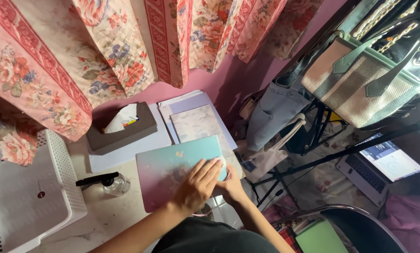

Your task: Cleaning the covers of folders and notebooks using a cleaning spray and a cloth.

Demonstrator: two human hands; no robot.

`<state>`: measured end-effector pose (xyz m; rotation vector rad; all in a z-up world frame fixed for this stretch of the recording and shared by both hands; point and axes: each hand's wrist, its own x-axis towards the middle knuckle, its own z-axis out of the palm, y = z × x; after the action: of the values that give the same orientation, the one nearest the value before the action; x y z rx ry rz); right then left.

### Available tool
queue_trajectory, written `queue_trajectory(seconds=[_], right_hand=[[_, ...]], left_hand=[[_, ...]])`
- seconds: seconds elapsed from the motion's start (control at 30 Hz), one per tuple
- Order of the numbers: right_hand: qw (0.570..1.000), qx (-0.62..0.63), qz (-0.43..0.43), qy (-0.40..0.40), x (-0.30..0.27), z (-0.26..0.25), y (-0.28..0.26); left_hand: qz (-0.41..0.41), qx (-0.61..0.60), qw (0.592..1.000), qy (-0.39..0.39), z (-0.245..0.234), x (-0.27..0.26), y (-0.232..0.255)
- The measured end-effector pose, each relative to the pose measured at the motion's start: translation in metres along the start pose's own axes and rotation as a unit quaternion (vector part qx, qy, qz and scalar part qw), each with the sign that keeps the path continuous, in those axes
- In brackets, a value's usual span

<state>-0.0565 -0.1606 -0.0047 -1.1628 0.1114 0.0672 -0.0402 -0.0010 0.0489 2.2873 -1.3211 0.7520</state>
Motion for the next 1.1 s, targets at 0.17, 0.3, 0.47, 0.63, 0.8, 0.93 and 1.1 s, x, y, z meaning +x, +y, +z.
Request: queue_trajectory(seconds=[0.17,0.3,0.47,0.63,0.8,0.93,1.1], right_hand=[[0.994,-0.092,-0.031,-0.04,0.008,-0.021,0.008],[0.997,0.033,-0.012,0.067,0.0,0.011,-0.024],[0.997,0.029,-0.028,0.062,-0.011,0.039,-0.065],[0.997,0.033,-0.03,0.065,-0.005,0.023,-0.045],[0.994,0.022,-0.046,0.099,-0.017,0.007,-0.014],[0.984,0.103,-0.035,0.143,-0.016,0.031,-0.026],[0.965,0.095,-0.01,0.246,-0.017,0.023,-0.064]], left_hand=[[-0.105,0.014,0.994,-0.031,-0.007,-0.007,-0.007],[-0.16,0.098,0.982,-0.031,-0.007,-0.003,-0.036],[-0.053,-0.027,0.998,0.01,0.026,-0.008,-0.007],[-0.05,-0.009,0.999,0.003,0.039,-0.003,-0.013],[-0.09,-0.075,0.993,0.004,0.062,0.03,-0.013],[-0.108,-0.074,0.991,0.013,0.079,0.016,-0.032],[-0.19,0.087,0.977,0.046,0.012,-0.013,-0.084]])
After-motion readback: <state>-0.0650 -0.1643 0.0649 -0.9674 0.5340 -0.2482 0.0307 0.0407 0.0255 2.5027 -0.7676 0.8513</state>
